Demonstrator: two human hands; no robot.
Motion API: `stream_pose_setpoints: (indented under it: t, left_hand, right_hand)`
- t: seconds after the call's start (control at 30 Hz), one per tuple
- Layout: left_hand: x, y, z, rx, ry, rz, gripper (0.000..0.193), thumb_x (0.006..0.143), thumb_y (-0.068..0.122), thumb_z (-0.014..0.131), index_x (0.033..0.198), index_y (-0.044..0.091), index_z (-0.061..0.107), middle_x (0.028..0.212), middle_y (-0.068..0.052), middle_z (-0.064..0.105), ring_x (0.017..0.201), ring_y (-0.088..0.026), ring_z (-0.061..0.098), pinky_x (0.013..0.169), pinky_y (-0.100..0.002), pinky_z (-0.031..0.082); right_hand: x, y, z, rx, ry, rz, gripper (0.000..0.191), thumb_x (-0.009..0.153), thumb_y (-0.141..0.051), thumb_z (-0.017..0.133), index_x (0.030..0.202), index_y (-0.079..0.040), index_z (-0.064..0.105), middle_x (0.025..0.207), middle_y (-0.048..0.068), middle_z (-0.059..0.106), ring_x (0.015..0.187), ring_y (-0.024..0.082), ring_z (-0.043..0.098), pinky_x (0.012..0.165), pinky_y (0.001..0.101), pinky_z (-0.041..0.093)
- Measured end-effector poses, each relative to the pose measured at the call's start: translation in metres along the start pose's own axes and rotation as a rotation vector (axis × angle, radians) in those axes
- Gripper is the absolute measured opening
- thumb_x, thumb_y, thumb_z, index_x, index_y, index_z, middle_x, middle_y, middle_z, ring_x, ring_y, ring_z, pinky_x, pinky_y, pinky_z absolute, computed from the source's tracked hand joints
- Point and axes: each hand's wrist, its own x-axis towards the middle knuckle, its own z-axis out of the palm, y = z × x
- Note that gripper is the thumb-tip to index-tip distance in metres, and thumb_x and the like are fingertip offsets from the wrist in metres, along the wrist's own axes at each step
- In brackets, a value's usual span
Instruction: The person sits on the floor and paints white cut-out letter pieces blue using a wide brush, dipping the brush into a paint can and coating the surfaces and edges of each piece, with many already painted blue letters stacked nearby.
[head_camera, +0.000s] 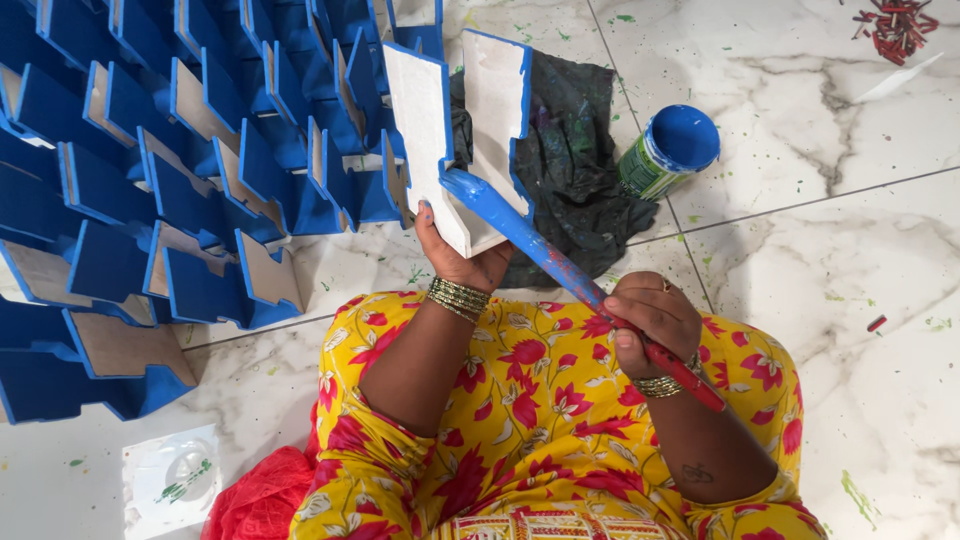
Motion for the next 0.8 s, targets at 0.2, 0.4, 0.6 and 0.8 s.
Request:
stream_pose_setpoints:
  t: [0.2, 0.4, 0.6, 0.8]
  left_hand:
    - [0.0046, 0.0, -0.0074, -0.002, -0.07, 0.014, 0.088, 0.08, 0.084, 0.036, 0.138, 0.02, 0.054, 0.129, -0.011, 0.063, 0.117, -0.035, 0.06, 0.093, -0.059, 0.049]
    - [0.0037, -0.0002, -0.0088, 0.006, 0.007, -0.005, 0.088, 0.081, 0.084, 0.037, 0.137, 0.019, 0.055, 0.128, -0.012, 0.063, 0.118, -0.034, 0.061, 0.095, -0.057, 0.051]
    - [0.0043, 0.0003, -0.0071, 0.026, 0.022, 0.0, 0.089, 0.077, 0.084, 0.039, 0.136, 0.02, 0.056, 0.127, -0.012, 0.064, 0.117, -0.033, 0.062, 0.095, -0.056, 0.051]
    - [0.0035, -0.0001, -0.0081, 0.009, -0.005, -0.006, 0.086, 0.081, 0.083, 0.039, 0.136, 0.019, 0.056, 0.127, -0.012, 0.064, 0.119, -0.033, 0.061, 0.095, -0.054, 0.051]
  right_hand:
    - [-0.0001, -0.0024, -0.005, 0.039, 0.097, -0.001, 0.028, 0.096, -0.021, 0.059, 0.097, 0.006, 0.066, 0.083, 0.012, 0.066, 0.07, 0.026, 0.064, 0.067, 0.0383, 0.057]
    - [-0.0001, -0.0013, -0.0048, 0.05, 0.097, 0.036, 0.029, 0.097, -0.021, 0.06, 0.094, 0.007, 0.066, 0.081, 0.014, 0.065, 0.065, 0.025, 0.063, 0.063, 0.037, 0.056]
    - [0.0008, 0.0004, -0.0093, 0.09, 0.17, 0.004, 0.035, 0.097, -0.027, 0.059, 0.093, 0.007, 0.065, 0.078, 0.013, 0.064, 0.064, 0.025, 0.063, 0.063, 0.0374, 0.056]
    - [-0.0017, 0.0052, -0.0038, 0.094, 0.185, 0.07, 0.034, 0.098, -0.026, 0.06, 0.092, 0.008, 0.065, 0.076, 0.015, 0.063, 0.063, 0.026, 0.062, 0.06, 0.0369, 0.053]
